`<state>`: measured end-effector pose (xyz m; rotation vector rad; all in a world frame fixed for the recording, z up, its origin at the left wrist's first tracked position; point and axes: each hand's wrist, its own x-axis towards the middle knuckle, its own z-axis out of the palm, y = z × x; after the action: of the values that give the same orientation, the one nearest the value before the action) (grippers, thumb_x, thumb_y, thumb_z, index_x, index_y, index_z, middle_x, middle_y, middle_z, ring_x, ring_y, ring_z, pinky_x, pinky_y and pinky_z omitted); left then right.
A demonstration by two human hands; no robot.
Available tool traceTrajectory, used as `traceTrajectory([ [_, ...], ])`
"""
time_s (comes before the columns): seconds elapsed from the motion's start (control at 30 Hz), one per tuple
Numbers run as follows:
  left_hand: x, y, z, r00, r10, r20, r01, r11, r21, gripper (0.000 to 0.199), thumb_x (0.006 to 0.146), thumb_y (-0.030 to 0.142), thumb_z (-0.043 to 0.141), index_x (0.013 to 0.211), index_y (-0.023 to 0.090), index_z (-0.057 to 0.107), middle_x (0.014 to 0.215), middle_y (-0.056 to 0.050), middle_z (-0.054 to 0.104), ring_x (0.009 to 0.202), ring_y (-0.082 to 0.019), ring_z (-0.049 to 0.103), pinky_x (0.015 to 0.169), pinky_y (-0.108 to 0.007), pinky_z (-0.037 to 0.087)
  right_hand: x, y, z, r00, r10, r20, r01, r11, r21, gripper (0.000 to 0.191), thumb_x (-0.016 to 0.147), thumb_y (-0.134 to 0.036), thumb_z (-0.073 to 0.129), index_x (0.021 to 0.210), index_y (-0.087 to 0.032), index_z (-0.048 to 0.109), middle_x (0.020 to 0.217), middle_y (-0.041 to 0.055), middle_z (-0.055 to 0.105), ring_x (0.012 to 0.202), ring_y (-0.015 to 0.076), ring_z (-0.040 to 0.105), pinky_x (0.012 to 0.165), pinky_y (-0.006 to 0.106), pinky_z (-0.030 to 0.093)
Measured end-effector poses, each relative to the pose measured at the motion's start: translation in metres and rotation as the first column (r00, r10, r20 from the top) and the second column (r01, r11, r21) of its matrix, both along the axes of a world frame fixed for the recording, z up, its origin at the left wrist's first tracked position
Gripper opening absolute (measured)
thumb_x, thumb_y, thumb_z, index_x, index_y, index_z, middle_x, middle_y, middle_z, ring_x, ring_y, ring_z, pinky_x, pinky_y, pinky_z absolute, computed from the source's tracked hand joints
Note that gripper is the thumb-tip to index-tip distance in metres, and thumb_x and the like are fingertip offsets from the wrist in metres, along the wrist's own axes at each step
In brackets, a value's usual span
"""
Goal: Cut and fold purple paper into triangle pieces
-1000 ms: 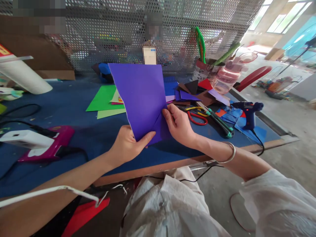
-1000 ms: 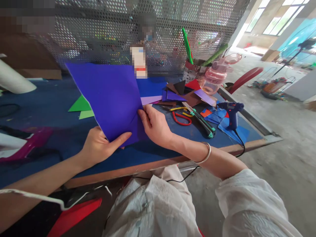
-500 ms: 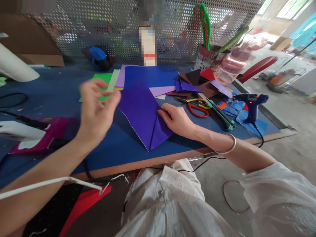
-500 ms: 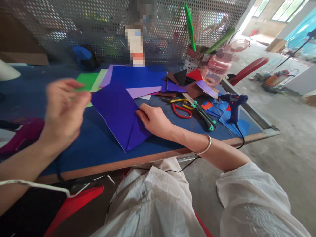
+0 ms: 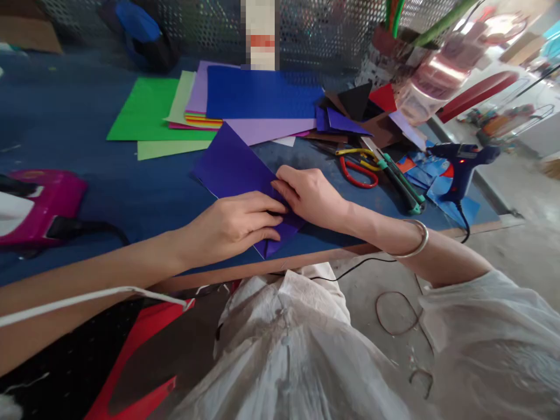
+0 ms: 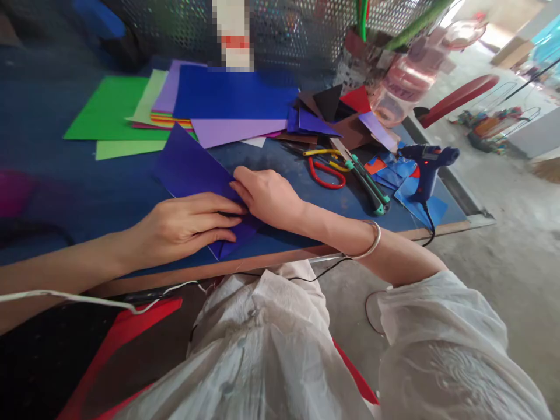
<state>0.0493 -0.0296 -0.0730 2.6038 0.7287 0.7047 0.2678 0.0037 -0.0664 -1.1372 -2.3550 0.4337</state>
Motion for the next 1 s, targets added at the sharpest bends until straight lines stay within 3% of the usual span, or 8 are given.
traceTrajectory([
  [0.2,0.000,-0.001,0.002,0.999,-0.036,-0.006,0.036,0.999,-0.020,0.021,0.102,0.037,0.064,0.106,0.023,0.079,0.131,-0.006,0.074,0.122,-0.024,0.069,0.113,-0.037,0.053,0.000,0.000,0.000,0.999,0.002,0.046,-0.002,1.000,0.005,0.022,0.106,-0.030,0.046,0.086,-0.021,0.053,0.072,0.0000,0.054,0.062,0.0124,0.039,0.062,0.029,0.024],
  [0.6,-0.001,-0.005,0.007,0.996,-0.013,-0.094,0.007,0.998,-0.058,0.030,0.102,0.048,0.062,0.114,0.021,0.071,0.138,-0.007,0.064,0.132,-0.028,0.061,0.117,-0.043,0.049,-0.001,-0.002,-0.001,0.989,-0.017,0.150,0.005,0.996,0.085,0.022,0.108,-0.031,0.045,0.093,-0.020,0.057,0.074,0.0020,0.060,0.063,0.0133,0.043,0.061,0.031,0.022],
  [1.0,-0.003,-0.011,0.006,0.998,-0.020,-0.055,0.013,0.993,-0.121,0.027,0.103,0.040,0.062,0.121,0.021,0.068,0.139,-0.008,0.061,0.134,-0.026,0.060,0.115,-0.041,0.052,-0.011,-0.012,0.024,0.886,-0.088,0.456,0.091,0.996,0.014,0.026,0.111,-0.024,0.037,0.114,-0.014,0.061,0.091,0.0074,0.071,0.077,0.0167,0.061,0.064,0.029,0.029],
])
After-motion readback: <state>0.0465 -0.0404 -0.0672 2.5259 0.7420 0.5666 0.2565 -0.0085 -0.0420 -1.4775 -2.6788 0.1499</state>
